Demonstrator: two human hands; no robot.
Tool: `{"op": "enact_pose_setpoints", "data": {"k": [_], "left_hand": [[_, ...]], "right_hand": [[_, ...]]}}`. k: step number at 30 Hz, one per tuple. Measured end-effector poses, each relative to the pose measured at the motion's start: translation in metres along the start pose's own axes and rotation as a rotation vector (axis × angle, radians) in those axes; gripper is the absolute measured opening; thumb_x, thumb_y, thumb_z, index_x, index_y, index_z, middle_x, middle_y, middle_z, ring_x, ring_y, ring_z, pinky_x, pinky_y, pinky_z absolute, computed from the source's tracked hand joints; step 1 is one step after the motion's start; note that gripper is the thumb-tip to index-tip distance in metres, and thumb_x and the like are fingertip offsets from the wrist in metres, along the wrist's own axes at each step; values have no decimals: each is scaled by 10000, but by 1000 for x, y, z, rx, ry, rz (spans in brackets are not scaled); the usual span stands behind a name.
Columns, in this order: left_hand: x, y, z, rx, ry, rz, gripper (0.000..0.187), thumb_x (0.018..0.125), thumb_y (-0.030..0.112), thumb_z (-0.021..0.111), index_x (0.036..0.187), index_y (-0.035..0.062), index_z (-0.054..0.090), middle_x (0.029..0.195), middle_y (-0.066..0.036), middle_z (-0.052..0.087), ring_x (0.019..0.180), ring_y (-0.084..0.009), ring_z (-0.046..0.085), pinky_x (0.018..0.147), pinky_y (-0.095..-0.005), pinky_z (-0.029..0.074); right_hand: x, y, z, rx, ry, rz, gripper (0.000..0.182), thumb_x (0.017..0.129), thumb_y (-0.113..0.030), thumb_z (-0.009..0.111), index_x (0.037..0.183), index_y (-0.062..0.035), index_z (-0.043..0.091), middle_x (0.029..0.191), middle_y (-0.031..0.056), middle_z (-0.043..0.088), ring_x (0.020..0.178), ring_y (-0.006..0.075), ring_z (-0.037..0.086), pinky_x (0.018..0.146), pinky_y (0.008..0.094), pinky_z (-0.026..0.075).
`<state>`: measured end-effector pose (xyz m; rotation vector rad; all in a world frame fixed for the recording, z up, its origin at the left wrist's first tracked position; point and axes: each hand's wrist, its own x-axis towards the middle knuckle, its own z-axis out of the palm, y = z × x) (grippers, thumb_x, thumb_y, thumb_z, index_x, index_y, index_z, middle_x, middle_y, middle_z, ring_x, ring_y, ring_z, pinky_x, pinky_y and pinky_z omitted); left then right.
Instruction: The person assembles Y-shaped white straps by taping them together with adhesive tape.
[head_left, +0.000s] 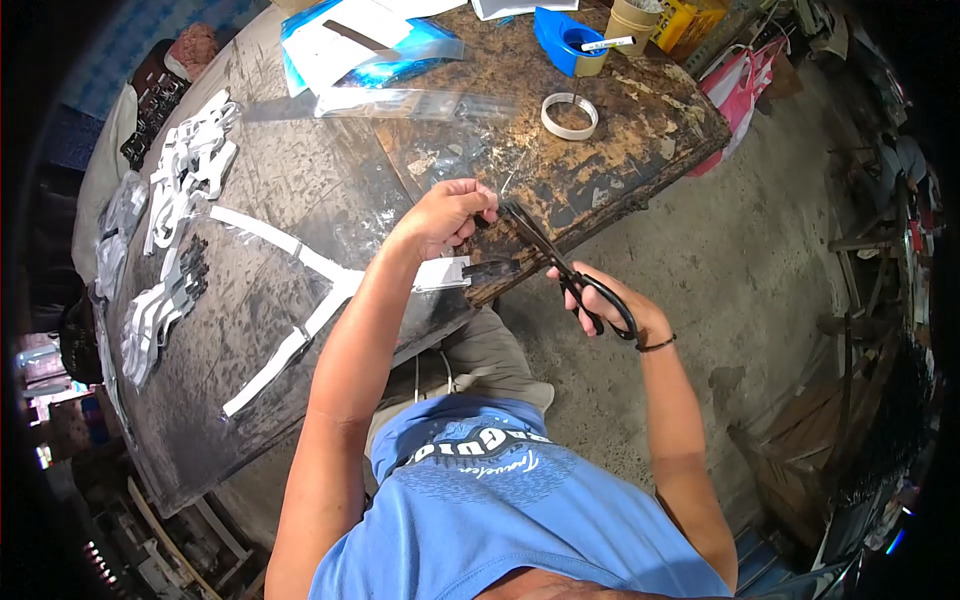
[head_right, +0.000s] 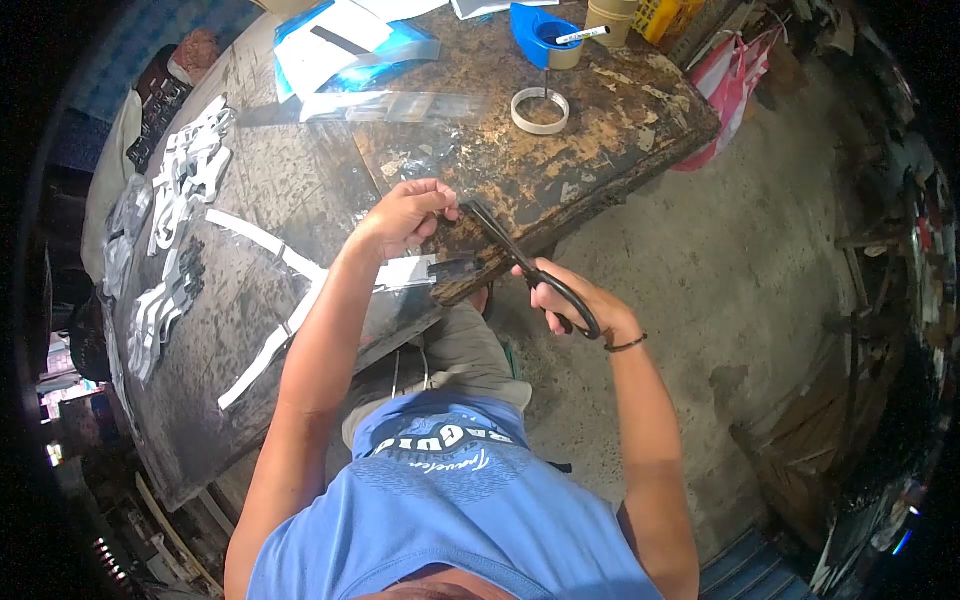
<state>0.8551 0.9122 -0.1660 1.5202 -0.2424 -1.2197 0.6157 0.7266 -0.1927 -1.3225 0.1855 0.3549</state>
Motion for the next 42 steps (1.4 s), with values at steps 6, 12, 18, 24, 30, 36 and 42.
{"op": "enact_pose_setpoints", "data": {"k": [6, 12, 18, 24, 30, 36, 42], "left_hand": [[-1, 1, 0, -36, -16, 10, 81, 912, 160, 602, 886, 84, 592, 836, -43, 620, 468, -37, 421, 382, -201, 256], [-1, 2, 0, -44, -3, 12, 86, 907, 160, 604, 866, 85, 592, 832, -43, 617, 465, -38, 415, 379, -207, 257], [1, 1, 0, -42, -8, 12, 94, 901, 154, 608, 846, 83, 582, 823, -43, 615, 465, -39, 413, 385, -212, 263], [-2, -5, 2, 78, 35, 63, 96, 907, 162, 599, 856, 81, 590, 793, -25, 611, 480, -40, 414, 414, -210, 275], [-54, 0, 4, 353, 104, 150, 136, 911, 204, 614, 877, 72, 613, 711, 45, 551, 532, -26, 396, 476, -212, 298], [-91, -32, 15, 363, 135, 259, 248, 909, 277, 647, 862, 34, 632, 678, 38, 544, 615, -54, 439, 548, -261, 376], [-114, -49, 7, 386, 263, 295, 265, 904, 275, 648, 862, 14, 629, 665, -4, 558, 621, -67, 474, 558, -279, 413]], "right_hand": [[21, -13, -1, -135, 65, 14, 759, 853, -585, 650, 1335, -34, 450, 752, -37, 447, 519, 64, 494, 468, 228, 425], [31, -23, -3, -195, 101, 18, 884, 767, -729, 633, 1298, -37, 493, 742, -36, 468, 482, 50, 482, 433, 222, 404], [34, -26, 1, -190, 154, 68, 862, 750, -703, 677, 1264, -29, 524, 628, -56, 463, 444, 47, 464, 400, 212, 371], [14, -21, 2, -188, 155, 91, 771, 773, -607, 725, 1266, -42, 544, 671, -54, 488, 470, 47, 475, 421, 207, 379], [-36, -45, -43, 162, 288, 112, 649, 845, -405, 720, 1320, -18, 506, 809, -20, 546, 643, 68, 526, 579, 218, 436], [19, -77, -119, -955, 991, 28, 640, 787, -314, 755, 1285, 14, 522, 1133, 195, 642, 974, 305, 649, 830, 392, 505], [77, -79, -149, -1538, 996, 14, 448, 854, -207, 650, 1264, -36, 590, 1168, 250, 606, 1079, 402, 581, 956, 476, 450]]}}
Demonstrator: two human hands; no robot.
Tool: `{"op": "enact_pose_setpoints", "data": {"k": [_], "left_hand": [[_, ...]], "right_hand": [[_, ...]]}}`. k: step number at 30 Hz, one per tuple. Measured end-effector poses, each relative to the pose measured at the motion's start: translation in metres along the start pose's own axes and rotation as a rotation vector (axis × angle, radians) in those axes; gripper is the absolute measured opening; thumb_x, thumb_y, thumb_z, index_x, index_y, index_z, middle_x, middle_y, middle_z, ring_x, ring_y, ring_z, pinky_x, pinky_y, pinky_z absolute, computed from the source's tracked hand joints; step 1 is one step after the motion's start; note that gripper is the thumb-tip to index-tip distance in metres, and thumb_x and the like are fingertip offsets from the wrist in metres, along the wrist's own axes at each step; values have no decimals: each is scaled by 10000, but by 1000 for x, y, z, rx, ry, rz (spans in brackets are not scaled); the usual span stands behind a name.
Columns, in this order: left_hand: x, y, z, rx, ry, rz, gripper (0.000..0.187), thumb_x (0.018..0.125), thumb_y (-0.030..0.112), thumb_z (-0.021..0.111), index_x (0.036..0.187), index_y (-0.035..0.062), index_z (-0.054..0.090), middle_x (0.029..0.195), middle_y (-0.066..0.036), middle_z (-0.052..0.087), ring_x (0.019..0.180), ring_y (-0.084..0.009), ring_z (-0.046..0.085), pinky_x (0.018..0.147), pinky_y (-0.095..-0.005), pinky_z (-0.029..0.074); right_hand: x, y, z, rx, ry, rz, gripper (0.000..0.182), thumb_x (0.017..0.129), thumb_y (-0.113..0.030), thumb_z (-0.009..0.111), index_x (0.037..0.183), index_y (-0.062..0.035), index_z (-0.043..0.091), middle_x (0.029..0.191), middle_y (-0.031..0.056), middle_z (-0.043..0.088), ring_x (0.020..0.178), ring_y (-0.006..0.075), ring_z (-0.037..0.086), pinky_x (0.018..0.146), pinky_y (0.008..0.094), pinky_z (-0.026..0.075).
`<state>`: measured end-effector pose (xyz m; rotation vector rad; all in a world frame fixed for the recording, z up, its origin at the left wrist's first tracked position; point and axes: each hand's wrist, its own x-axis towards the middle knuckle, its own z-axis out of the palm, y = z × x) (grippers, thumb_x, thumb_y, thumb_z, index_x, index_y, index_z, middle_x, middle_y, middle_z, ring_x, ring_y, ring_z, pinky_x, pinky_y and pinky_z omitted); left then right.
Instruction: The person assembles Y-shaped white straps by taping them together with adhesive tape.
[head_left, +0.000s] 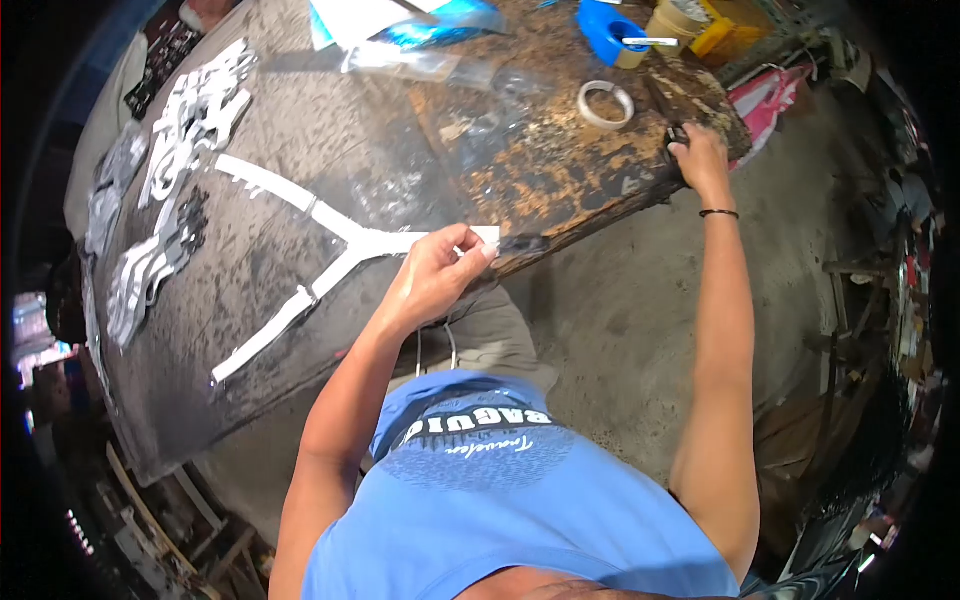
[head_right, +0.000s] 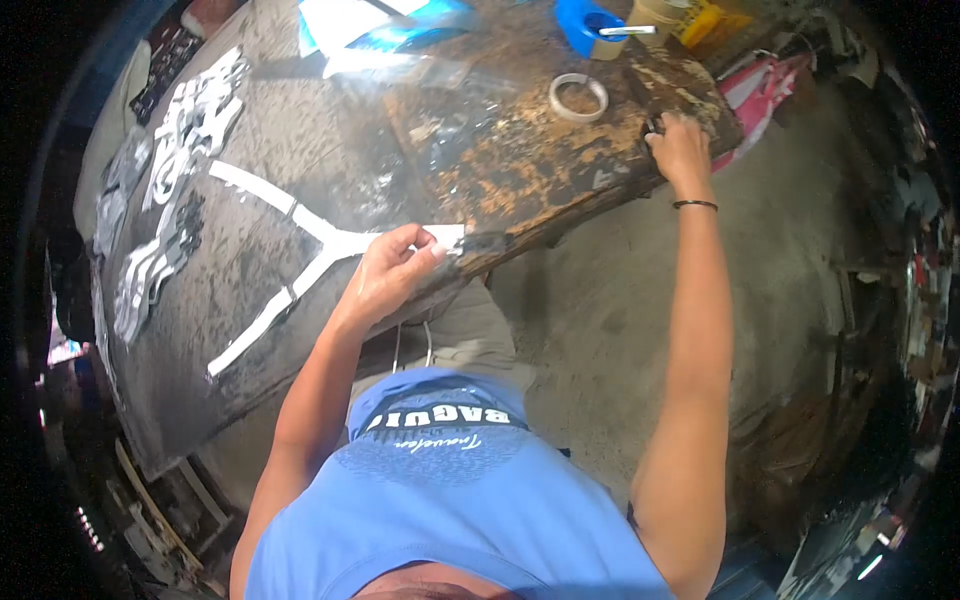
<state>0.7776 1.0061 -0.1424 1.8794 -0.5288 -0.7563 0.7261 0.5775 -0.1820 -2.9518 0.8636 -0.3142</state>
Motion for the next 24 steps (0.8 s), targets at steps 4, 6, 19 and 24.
{"op": "enact_pose_setpoints", "data": {"k": [4, 6, 19, 24], "left_hand": [[-8, -10, -9, -88, 18, 8, 239, 917, 263, 641, 871, 29, 624, 707, 27, 551, 629, -49, 447, 548, -246, 373], [-13, -11, -14, -129, 5, 15, 215, 922, 253, 643, 868, 46, 619, 736, 40, 550, 638, -41, 440, 551, -229, 353], [-51, -41, -30, -921, -508, -248, 285, 901, 334, 657, 856, 61, 589, 780, -73, 605, 460, -56, 416, 368, -205, 231], [-71, -66, -29, -1034, -581, -182, 432, 916, 477, 617, 932, 46, 597, 787, -91, 595, 492, -54, 420, 379, -197, 245]], "right_hand": [[-37, -79, -40, 602, 25, -172, 308, 874, -192, 628, 1153, -62, 651, 1058, 171, 632, 1026, 307, 589, 890, 393, 472], [-75, -129, -53, 896, -114, -353, 274, 873, -151, 623, 1132, -68, 659, 1061, 129, 622, 1046, 256, 581, 886, 358, 480], [-171, -234, -86, 774, 97, -938, 190, 691, -58, 767, 850, -96, 671, 1031, 97, 618, 957, 298, 613, 782, 371, 514], [-203, -228, -85, 835, 54, -679, 149, 735, -41, 753, 849, -68, 660, 931, 60, 620, 872, 218, 602, 751, 336, 498]]}}
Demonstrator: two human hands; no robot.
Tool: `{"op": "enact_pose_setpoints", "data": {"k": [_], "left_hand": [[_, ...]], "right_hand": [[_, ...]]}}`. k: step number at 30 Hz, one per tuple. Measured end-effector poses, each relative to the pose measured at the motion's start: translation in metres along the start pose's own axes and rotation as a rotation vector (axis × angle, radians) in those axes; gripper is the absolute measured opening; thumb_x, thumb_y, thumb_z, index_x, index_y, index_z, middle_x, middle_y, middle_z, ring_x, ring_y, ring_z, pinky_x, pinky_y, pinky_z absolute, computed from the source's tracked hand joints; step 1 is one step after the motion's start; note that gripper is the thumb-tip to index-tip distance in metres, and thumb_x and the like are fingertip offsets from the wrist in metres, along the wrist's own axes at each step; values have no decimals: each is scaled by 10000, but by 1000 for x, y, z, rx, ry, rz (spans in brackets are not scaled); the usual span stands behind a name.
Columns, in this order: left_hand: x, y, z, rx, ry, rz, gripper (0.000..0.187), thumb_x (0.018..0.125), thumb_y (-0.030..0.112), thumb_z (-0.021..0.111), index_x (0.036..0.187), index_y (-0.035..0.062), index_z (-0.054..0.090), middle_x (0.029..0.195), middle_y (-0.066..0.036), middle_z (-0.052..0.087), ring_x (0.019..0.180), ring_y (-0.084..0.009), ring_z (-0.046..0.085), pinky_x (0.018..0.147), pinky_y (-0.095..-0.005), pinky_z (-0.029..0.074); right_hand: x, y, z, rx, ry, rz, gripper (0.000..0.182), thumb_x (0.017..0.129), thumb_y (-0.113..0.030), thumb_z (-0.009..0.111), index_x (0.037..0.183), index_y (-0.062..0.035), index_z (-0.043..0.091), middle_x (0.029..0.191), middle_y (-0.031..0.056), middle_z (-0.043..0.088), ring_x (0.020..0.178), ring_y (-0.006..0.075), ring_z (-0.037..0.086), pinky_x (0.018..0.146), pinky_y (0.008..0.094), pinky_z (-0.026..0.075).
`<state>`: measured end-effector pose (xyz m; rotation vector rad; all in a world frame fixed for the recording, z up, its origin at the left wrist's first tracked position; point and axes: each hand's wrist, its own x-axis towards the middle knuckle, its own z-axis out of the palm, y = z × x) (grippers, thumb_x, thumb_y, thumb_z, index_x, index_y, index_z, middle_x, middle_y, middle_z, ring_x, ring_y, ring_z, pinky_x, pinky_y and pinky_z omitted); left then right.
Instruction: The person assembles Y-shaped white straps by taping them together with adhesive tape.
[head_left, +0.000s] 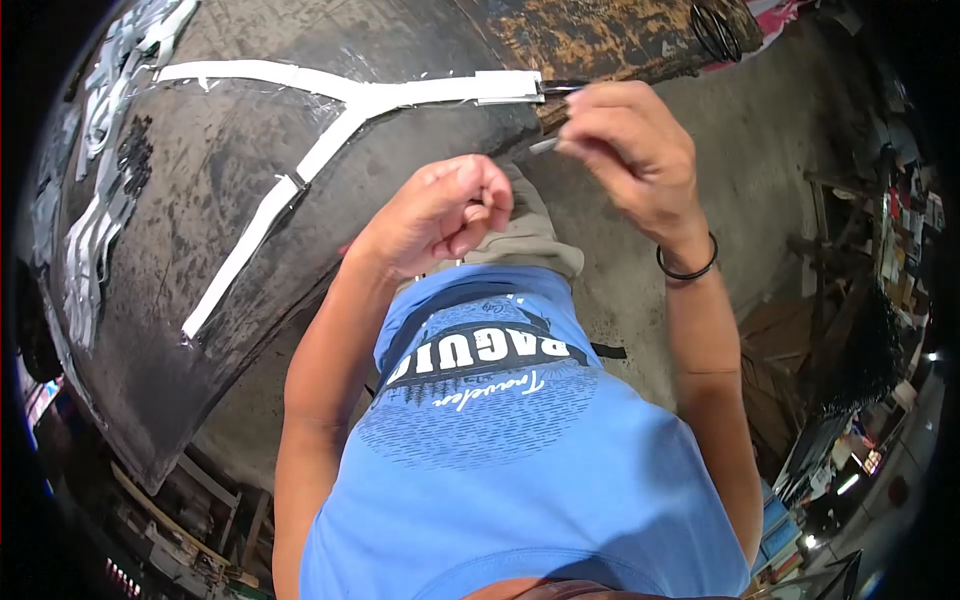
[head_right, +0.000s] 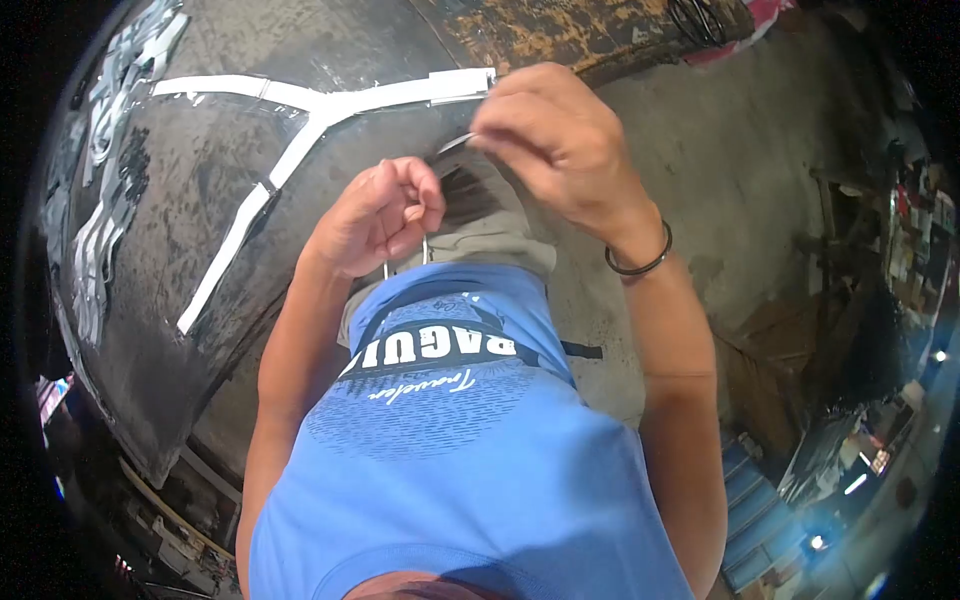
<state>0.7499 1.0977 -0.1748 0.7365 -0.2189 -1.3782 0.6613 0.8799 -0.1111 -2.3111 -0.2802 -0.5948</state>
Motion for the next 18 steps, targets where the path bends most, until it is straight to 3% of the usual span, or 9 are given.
{"op": "enact_pose_setpoints", "data": {"k": [2, 4, 5, 7, 10, 12, 13, 16, 18], "left_hand": [[-15, -7, -10, 3, 5, 22, 420, 929, 470, 606, 951, 51, 598, 783, -71, 594, 503, -45, 414, 400, -190, 262], [-37, -7, -18, 162, 192, 16, 374, 941, 429, 605, 946, 55, 598, 771, -45, 590, 505, -36, 403, 420, -186, 273], [-48, -8, -22, 154, 186, 16, 374, 941, 429, 605, 946, 55, 598, 771, -45, 590, 505, -36, 403, 420, -186, 273], [-65, -12, -29, 201, 345, 24, 317, 947, 373, 609, 931, 57, 598, 766, -26, 587, 517, -32, 406, 431, -186, 279], [-84, -16, -33, 307, 412, 102, 278, 944, 330, 616, 925, 52, 602, 770, -16, 591, 533, -27, 410, 450, -187, 286], [-96, -14, -31, 347, 482, 128, 196, 932, 236, 640, 924, 44, 604, 777, -6, 591, 575, -28, 426, 504, -187, 320], [-99, -13, -32, 466, 524, 248, 162, 927, 195, 645, 927, 39, 604, 778, -3, 588, 600, -30, 436, 533, -187, 333], [-106, 13, -36, 632, 657, 413, 105, 893, 99, 671, 918, 20, 605, 776, -2, 578, 647, -49, 465, 596, -191, 362], [-97, 37, -44, 1154, 789, 631, 120, 871, 109, 694, 907, 22, 618, 812, -16, 577, 640, -66, 487, 598, -206, 388]], "right_hand": [[-25, 7, 1, 16, 62, 126, 119, 763, -49, 742, 842, -58, 653, 890, 47, 622, 836, 191, 597, 739, 312, 490], [-65, 20, 9, 287, -2, 690, 88, 825, -97, 704, 846, -40, 640, 822, 4, 613, 776, 124, 568, 707, 263, 462], [-85, 27, 15, 279, -6, 695, 88, 825, -97, 704, 846, -40, 640, 822, 4, 613, 776, 124, 568, 707, 263, 462], [-117, 37, 27, 510, -315, 1032, 70, 904, -107, 633, 907, -41, 608, 843, -20, 586, 758, 62, 544, 666, 237, 460], [-129, 33, 38, 469, -242, 1137, 86, 908, -117, 627, 920, -34, 608, 846, -10, 591, 742, 71, 554, 672, 237, 469], [-121, 22, 30, 587, 73, 1083, 148, 908, -86, 629, 1035, -18, 599, 891, 7, 594, 759, 81, 559, 675, 240, 482], [-109, 20, 27, 589, 246, 1048, 197, 907, -63, 628, 1092, -10, 587, 911, 16, 596, 774, 82, 559, 673, 237, 480], [-76, 15, 19, 514, 370, 815, 288, 911, -34, 616, 1190, -1, 554, 931, 28, 585, 779, 85, 557, 705, 236, 484], [-49, 6, 19, 455, 408, 598, 379, 905, -14, 621, 1270, -1, 520, 911, 26, 577, 782, 86, 549, 745, 239, 481]]}}
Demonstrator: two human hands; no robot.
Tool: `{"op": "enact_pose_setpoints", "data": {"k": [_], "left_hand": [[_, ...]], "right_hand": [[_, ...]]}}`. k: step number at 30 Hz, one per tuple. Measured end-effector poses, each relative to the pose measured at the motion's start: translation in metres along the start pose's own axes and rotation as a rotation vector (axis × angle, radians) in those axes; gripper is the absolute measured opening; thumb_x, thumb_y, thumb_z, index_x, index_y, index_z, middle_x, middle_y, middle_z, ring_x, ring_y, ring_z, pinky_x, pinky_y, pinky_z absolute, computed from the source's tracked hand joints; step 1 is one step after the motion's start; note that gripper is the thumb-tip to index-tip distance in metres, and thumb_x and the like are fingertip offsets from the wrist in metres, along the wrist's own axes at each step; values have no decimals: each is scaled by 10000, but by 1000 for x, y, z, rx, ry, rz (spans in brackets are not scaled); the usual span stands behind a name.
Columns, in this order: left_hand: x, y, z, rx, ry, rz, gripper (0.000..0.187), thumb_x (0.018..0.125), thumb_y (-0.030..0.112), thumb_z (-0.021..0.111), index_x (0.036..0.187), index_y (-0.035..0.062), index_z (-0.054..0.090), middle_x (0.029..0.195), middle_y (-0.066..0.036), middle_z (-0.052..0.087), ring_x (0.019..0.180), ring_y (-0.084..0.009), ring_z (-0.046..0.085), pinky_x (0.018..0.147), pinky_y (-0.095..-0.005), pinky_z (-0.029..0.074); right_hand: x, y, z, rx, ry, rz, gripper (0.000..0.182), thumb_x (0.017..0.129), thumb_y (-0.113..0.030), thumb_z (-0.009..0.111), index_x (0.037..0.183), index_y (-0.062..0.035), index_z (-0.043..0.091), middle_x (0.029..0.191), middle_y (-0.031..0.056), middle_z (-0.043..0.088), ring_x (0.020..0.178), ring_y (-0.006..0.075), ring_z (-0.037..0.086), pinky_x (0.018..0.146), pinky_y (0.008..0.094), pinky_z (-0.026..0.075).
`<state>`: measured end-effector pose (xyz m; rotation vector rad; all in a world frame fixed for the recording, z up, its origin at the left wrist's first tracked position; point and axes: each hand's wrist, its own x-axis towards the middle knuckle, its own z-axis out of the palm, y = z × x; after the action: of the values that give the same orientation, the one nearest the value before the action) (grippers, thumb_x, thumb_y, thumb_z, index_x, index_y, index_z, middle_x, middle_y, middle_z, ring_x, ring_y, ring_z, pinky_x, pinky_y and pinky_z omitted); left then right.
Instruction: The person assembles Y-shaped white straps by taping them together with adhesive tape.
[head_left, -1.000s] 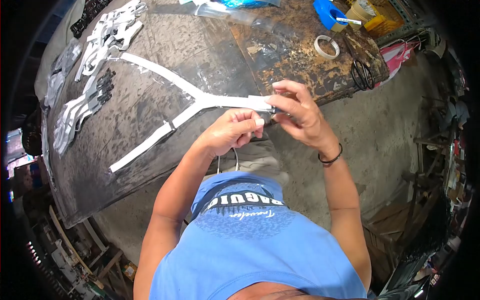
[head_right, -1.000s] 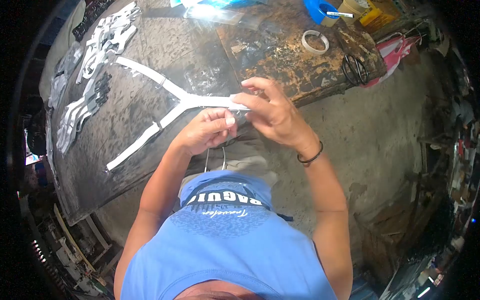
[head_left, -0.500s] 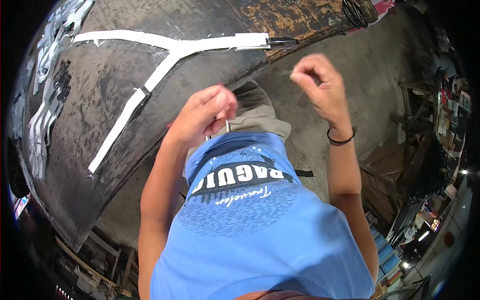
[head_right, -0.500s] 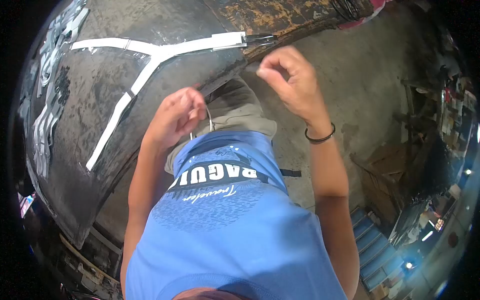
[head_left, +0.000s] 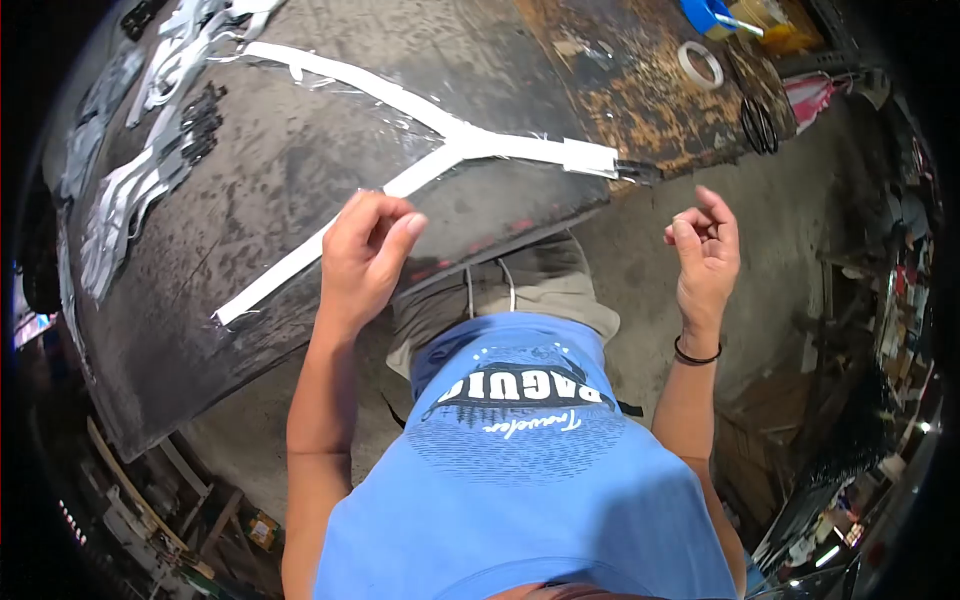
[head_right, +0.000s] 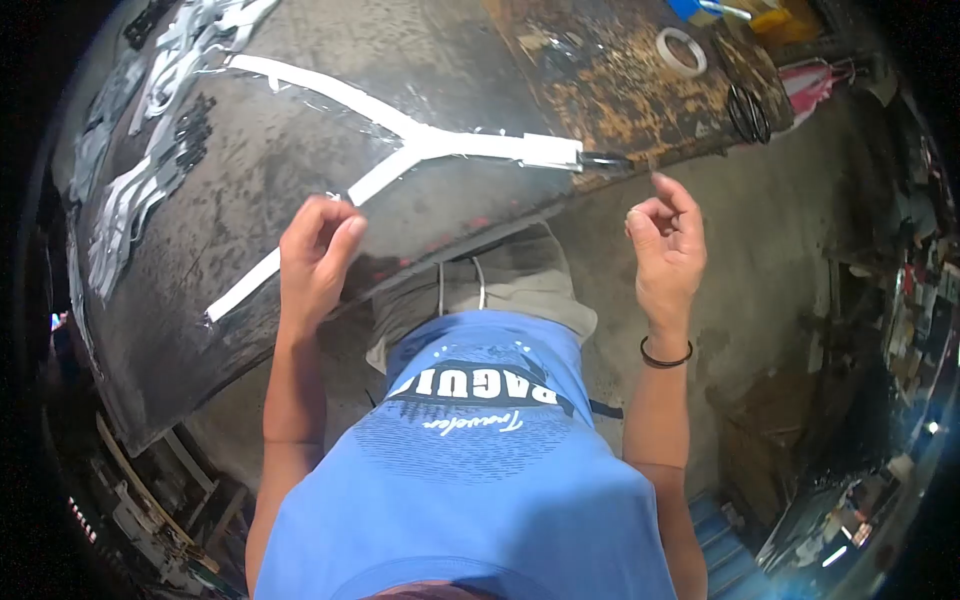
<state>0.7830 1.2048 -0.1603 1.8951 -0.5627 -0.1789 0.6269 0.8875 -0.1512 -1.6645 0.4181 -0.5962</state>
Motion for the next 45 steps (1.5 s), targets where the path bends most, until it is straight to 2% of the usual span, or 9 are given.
{"op": "enact_pose_setpoints", "data": {"k": [2, 4, 5, 10, 14, 16, 21, 36, 45], "left_hand": [[27, 14, -2, 118, 25, -24, 128, 832, 105, 721, 898, 33, 638, 866, -52, 592, 693, -141, 555, 647, -271, 451], [51, 6, 2, 421, 92, 382, 139, 809, 106, 731, 908, 44, 656, 931, -93, 614, 800, -229, 604, 723, -338, 486], [55, 5, 1, 429, 41, 370, 154, 828, 82, 705, 960, 13, 666, 1021, -113, 624, 968, -211, 601, 810, -316, 480], [41, 10, 2, 191, 57, 272, 139, 837, 62, 696, 965, 14, 672, 1011, -112, 625, 897, -195, 604, 776, -305, 487], [14, 0, 4, 45, 74, 143, 91, 871, 38, 669, 953, 0, 666, 1010, -91, 616, 828, -126, 573, 716, -239, 471], [4, 0, 4, 8, 83, 136, 93, 878, 36, 663, 962, -6, 660, 1023, -92, 609, 837, -125, 566, 718, -235, 466], [-16, 6, -3, 7, 120, 85, 117, 903, 30, 640, 1008, -22, 641, 1044, -84, 583, 838, -104, 531, 716, -217, 438], [-28, 7, -5, 45, 114, 4, 147, 912, 39, 641, 1049, -15, 637, 1076, -74, 571, 833, -82, 521, 723, -211, 439], [-30, 7, -9, 62, 109, -16, 150, 911, 38, 641, 1053, -11, 638, 1073, -76, 572, 828, -84, 524, 720, -215, 442]], "right_hand": [[10, -3, 21, -34, -26, -63, 411, 898, -11, 634, 1294, -14, 527, 906, 21, 578, 816, 88, 550, 788, 236, 468], [15, -11, 39, -243, -74, -111, 401, 897, -5, 634, 1288, -28, 547, 914, 14, 580, 864, 88, 552, 804, 232, 463], [15, -12, 39, -266, -52, -149, 359, 890, -5, 643, 1244, -36, 587, 925, 2, 592, 878, 87, 558, 806, 224, 461], [14, -13, -9, -153, 4, -16, 216, 876, -34, 665, 1090, -20, 637, 863, -19, 599, 814, 91, 571, 765, 226, 468], [24, 32, -65, -125, -180, 324, 116, 899, -155, 653, 934, -47, 626, 792, -19, 579, 728, 70, 546, 667, 219, 464], [19, 74, -73, -173, -383, 682, 171, 893, -195, 667, 924, -34, 622, 788, -8, 587, 689, 73, 538, 607, 229, 459], [10, 142, -21, -184, -583, 889, 182, 861, -214, 688, 889, -42, 634, 711, -13, 559, 589, 74, 487, 520, 240, 412], [21, 185, 8, -468, -805, 946, 340, 757, -350, 757, 737, -39, 621, 656, 48, 546, 591, 162, 525, 503, 282, 437], [20, 178, -10, -361, -647, 957, 282, 779, -300, 741, 868, -47, 653, 653, 12, 527, 593, 118, 510, 513, 262, 417]]}}
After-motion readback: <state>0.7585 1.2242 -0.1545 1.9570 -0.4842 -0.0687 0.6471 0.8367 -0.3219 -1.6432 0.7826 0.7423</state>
